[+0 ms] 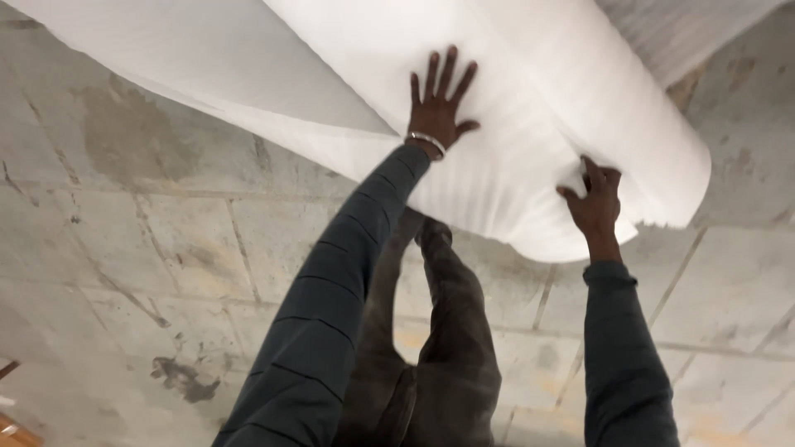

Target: Cutting and unfolding large sheets of white foam packaging material on a stone floor.

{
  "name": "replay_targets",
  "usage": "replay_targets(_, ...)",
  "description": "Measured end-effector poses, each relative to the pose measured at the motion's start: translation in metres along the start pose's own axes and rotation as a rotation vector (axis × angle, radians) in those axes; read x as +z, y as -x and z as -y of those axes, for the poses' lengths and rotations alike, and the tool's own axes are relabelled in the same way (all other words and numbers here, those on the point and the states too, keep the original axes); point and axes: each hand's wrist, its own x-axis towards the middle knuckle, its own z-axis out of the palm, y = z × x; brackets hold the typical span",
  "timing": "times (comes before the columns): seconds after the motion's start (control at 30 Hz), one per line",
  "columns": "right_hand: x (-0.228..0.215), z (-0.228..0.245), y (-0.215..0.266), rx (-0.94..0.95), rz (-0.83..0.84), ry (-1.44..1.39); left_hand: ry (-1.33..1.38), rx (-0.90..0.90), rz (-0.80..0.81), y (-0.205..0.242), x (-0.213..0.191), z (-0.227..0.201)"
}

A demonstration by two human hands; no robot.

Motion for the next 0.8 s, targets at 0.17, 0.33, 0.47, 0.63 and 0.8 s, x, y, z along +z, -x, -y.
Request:
replay_targets(0.17, 0.020, -0.003, -0.022, 0.074, 0.077, 0.029, 0.052, 0.004, 0.103, 0.007, -0.013, 0.000)
replay_targets(0.33, 0.026, 0.034, -0.025, 0.071, 0.067, 0.062, 0.078, 0.006, 0.154, 0.017, -0.021, 0.006)
replay_targets(0.47, 0.041, 0.041, -0.013, 0.140, 0.023, 0.114, 0.078, 0.044, 0.350, 0.022, -0.041, 0.019)
replay_targets(0.63, 0.045, 0.052, -0.008, 0.191, -0.007, 0.133, 0.239, 0.192, 0.276, 0.011, -0.043, 0.075)
replay_targets(0.8, 0.047, 0.061, -0.002, 0.254, -0.015, 0.198, 0.226, 0.174, 0.045, -0.023, -0.092, 0.151)
